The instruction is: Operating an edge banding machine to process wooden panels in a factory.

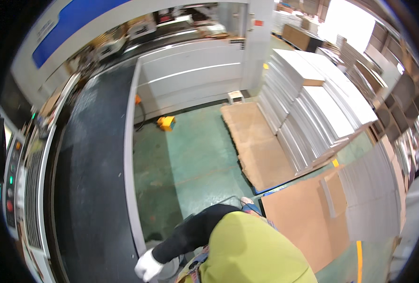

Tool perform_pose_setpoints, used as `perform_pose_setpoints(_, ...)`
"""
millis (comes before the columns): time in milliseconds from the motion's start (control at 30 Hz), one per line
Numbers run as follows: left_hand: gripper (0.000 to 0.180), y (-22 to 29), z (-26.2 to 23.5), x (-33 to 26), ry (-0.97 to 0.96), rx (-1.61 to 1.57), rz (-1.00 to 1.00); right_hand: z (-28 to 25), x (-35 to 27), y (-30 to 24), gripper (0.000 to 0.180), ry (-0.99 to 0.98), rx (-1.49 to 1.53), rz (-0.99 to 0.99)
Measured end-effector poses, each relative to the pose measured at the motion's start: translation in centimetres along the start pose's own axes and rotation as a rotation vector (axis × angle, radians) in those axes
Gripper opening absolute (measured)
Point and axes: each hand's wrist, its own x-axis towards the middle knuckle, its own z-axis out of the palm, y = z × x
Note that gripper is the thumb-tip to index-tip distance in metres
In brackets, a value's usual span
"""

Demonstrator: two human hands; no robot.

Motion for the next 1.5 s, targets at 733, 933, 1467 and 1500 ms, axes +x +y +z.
perform_pose_setpoints(733, 0.035, 44.7, 39.6, 26.4, -0.635, -0.013, -0.038, -21.6, -99.9, -4.6, 0.066, 1.631, -0.864, 2.343)
perform_pose_setpoints(933, 0.038, 48.5, 41.8, 26.9, -0.671, 0.066, 0.085, -19.9, -100.5, -3.2, 0.038, 1.568, -0.978, 2.266)
perform_pose_setpoints(1467, 0.055, 47.9, 39.4, 31.3, -0.703, 0.286, 0.235, -19.5, -87.2, -27.4, 0.025, 2.033, -0.343, 1.114)
perform_pose_setpoints(1500, 0.055, 48.3, 39.2, 31.5, -0.638, 0.371, 0.304, -20.4, -85.7, -27.5, 0.029, 2.006, -0.281, 1.111)
